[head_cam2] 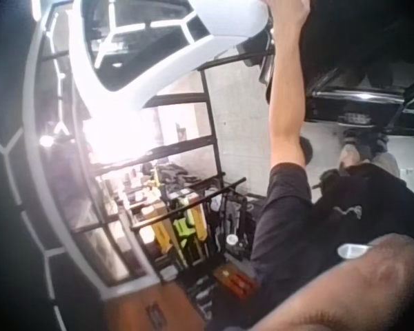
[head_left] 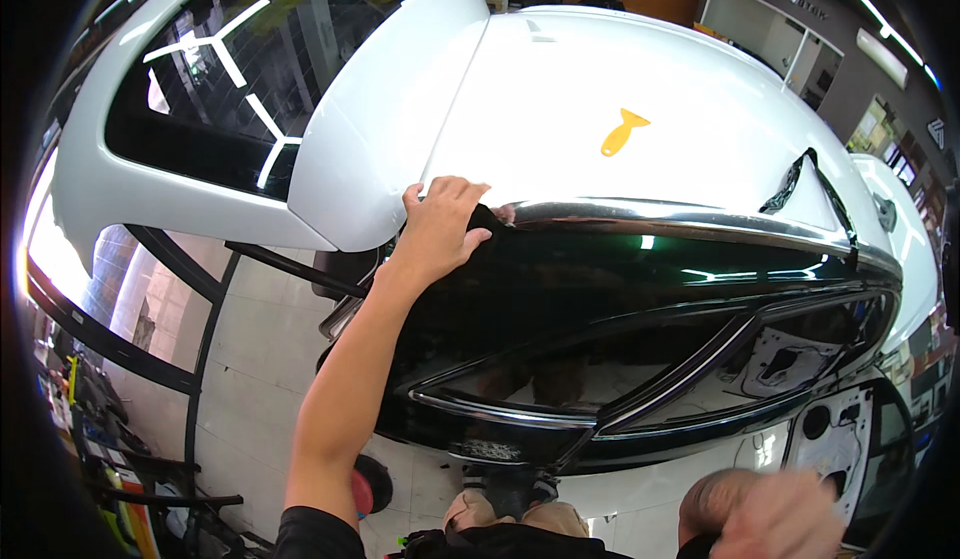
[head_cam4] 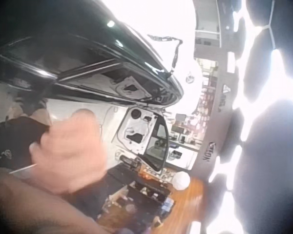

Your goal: The person applies a dark vinyl wrap to the rear window area of a white car. They use a yellow squeegee to smooth the film and a knife to trim the edges along the window frame and roofline.

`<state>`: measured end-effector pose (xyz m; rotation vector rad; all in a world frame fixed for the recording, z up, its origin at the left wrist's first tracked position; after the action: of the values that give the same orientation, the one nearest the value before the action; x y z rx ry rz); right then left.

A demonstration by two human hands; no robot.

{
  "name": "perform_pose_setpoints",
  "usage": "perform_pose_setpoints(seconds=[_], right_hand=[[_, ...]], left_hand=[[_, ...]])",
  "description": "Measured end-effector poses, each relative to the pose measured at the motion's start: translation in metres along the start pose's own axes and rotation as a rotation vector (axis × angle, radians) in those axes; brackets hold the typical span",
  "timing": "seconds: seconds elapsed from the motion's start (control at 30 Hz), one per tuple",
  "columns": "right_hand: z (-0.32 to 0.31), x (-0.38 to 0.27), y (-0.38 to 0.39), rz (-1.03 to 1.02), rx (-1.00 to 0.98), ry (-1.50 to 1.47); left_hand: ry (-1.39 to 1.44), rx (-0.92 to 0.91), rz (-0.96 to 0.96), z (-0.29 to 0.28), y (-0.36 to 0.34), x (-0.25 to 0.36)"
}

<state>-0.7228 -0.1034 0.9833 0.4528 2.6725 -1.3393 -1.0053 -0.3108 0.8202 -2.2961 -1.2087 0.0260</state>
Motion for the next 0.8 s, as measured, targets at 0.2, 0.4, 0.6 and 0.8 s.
perform_pose_setpoints(seconds=[0.2,0.4,0.6,0.8], right_hand=[[-0.046,0.293,0.025,0.852,0.288,0.249],[-0.003,0.411,0.028,1.271,-0.114,0.869],[0.005,0.441,0.013,1.287,-0.095,0.767],[0.015,0.437,0.015,1.188,-0.085,0.962]], left_hand=[[0.118,0.186,0.119,0.028,0.002,0.004],[0.181,0.523,0.228,0.056,0.021,0.000],[0.185,0.526,0.254,0.056,0.020,0.000],[0.186,0.472,0.238,0.059,0.019,-0.004]])
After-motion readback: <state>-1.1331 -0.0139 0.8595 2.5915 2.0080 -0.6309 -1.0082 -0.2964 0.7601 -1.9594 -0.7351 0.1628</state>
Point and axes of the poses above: each hand's wrist, its own y-axis away from the middle knuckle, its own z-axis out of the palm, x = y × z, the point moved 4 cm from there along -y, towards the middle knuckle, and after that the axes turned 3 degrees about -x, right-handed, at the moved point
